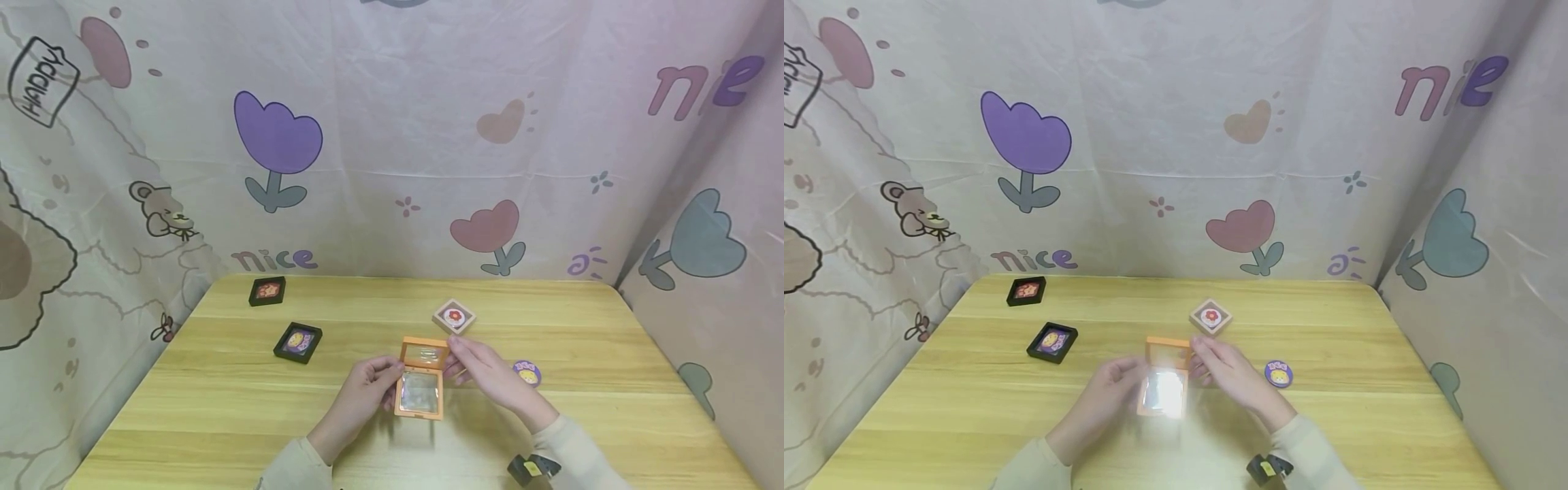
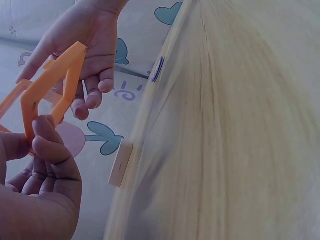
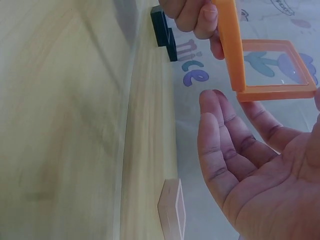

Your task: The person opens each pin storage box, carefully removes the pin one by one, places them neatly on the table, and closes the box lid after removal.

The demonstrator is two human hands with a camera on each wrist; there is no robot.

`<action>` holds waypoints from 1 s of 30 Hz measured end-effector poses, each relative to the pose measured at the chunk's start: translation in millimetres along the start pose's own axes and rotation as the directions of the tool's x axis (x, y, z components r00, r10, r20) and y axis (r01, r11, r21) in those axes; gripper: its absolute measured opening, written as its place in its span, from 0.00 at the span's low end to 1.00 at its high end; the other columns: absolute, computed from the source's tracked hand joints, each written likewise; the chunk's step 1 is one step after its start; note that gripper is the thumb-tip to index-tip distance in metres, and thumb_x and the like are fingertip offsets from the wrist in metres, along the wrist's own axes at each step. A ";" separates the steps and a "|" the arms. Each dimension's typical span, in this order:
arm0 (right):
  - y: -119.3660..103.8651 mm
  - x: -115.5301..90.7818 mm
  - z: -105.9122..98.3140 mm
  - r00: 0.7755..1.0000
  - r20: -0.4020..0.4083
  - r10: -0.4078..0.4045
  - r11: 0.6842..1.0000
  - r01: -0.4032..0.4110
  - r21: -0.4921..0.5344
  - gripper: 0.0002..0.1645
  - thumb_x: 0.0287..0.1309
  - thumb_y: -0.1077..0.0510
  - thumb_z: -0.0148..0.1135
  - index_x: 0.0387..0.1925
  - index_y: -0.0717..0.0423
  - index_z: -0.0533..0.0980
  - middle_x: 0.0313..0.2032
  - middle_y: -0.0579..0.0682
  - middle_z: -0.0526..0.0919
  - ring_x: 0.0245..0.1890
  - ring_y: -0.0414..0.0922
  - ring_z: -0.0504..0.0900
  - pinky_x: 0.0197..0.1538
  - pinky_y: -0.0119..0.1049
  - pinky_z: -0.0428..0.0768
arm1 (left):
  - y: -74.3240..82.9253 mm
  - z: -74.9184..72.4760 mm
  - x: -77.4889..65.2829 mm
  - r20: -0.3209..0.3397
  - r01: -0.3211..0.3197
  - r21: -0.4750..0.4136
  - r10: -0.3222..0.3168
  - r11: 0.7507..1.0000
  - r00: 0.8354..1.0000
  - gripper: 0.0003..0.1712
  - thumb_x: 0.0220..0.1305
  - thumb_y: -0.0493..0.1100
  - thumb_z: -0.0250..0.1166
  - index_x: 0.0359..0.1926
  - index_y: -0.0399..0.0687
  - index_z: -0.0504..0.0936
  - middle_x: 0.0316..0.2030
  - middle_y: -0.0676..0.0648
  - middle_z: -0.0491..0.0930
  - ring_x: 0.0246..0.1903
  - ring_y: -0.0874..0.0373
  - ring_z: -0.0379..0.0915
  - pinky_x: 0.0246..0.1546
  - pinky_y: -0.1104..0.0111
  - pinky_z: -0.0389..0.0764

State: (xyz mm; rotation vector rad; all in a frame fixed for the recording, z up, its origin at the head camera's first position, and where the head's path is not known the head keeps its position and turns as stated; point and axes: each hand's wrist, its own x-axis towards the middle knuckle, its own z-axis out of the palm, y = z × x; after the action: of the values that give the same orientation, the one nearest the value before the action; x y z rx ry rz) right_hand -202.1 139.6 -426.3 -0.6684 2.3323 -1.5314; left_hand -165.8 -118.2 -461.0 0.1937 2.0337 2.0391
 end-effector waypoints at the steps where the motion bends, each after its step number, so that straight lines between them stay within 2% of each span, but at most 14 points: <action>1: -0.1 0.2 0.2 1.000 0.004 -0.004 1.000 0.004 0.003 0.35 0.89 0.46 0.36 0.55 0.72 0.79 0.45 0.61 0.86 0.45 0.57 0.88 0.47 0.38 0.91 | -0.3 0.1 0.2 0.001 -0.001 0.001 0.001 1.000 1.000 0.18 0.80 0.42 0.60 0.55 0.29 0.82 0.27 0.55 0.78 0.23 0.66 0.71 0.27 0.79 0.77; 8: -0.6 0.6 0.8 0.999 0.036 -0.012 1.000 0.011 0.016 0.35 0.88 0.46 0.35 0.54 0.71 0.79 0.43 0.60 0.87 0.43 0.48 0.87 0.47 0.36 0.89 | -2.7 0.3 1.5 0.016 0.009 -0.014 -0.009 1.000 1.000 0.18 0.80 0.42 0.61 0.54 0.28 0.82 0.28 0.55 0.80 0.23 0.65 0.72 0.27 0.78 0.78; 14: -2.6 1.4 2.1 0.999 0.036 0.006 1.000 -0.007 0.020 0.33 0.87 0.47 0.38 0.56 0.72 0.79 0.40 0.57 0.85 0.40 0.47 0.85 0.46 0.36 0.89 | -3.3 0.4 2.0 0.017 0.019 -0.022 -0.019 1.000 1.000 0.18 0.80 0.43 0.62 0.54 0.29 0.82 0.28 0.53 0.82 0.23 0.64 0.72 0.26 0.77 0.77; 21: -5.9 1.8 2.0 0.999 0.019 0.043 0.999 -0.043 -0.004 0.33 0.87 0.46 0.41 0.60 0.72 0.78 0.37 0.56 0.87 0.29 0.44 0.79 0.32 0.30 0.79 | -2.7 0.4 2.0 0.011 0.024 -0.017 -0.024 1.000 1.000 0.18 0.80 0.44 0.62 0.54 0.29 0.82 0.26 0.55 0.81 0.23 0.65 0.71 0.24 0.78 0.76; 30: -5.8 2.6 2.3 0.999 0.011 0.039 0.999 -0.039 0.005 0.31 0.86 0.47 0.43 0.60 0.71 0.79 0.37 0.56 0.86 0.29 0.44 0.79 0.30 0.28 0.78 | -1.2 0.7 1.8 0.000 0.025 -0.017 -0.025 1.000 1.000 0.18 0.80 0.44 0.62 0.54 0.31 0.82 0.26 0.55 0.80 0.22 0.65 0.71 0.24 0.77 0.76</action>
State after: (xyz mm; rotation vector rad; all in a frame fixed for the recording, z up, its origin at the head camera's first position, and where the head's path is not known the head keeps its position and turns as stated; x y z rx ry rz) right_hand -202.0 134.5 -421.9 -0.6245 2.3188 -1.5122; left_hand -167.2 -117.1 -462.4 0.1643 2.0074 2.0409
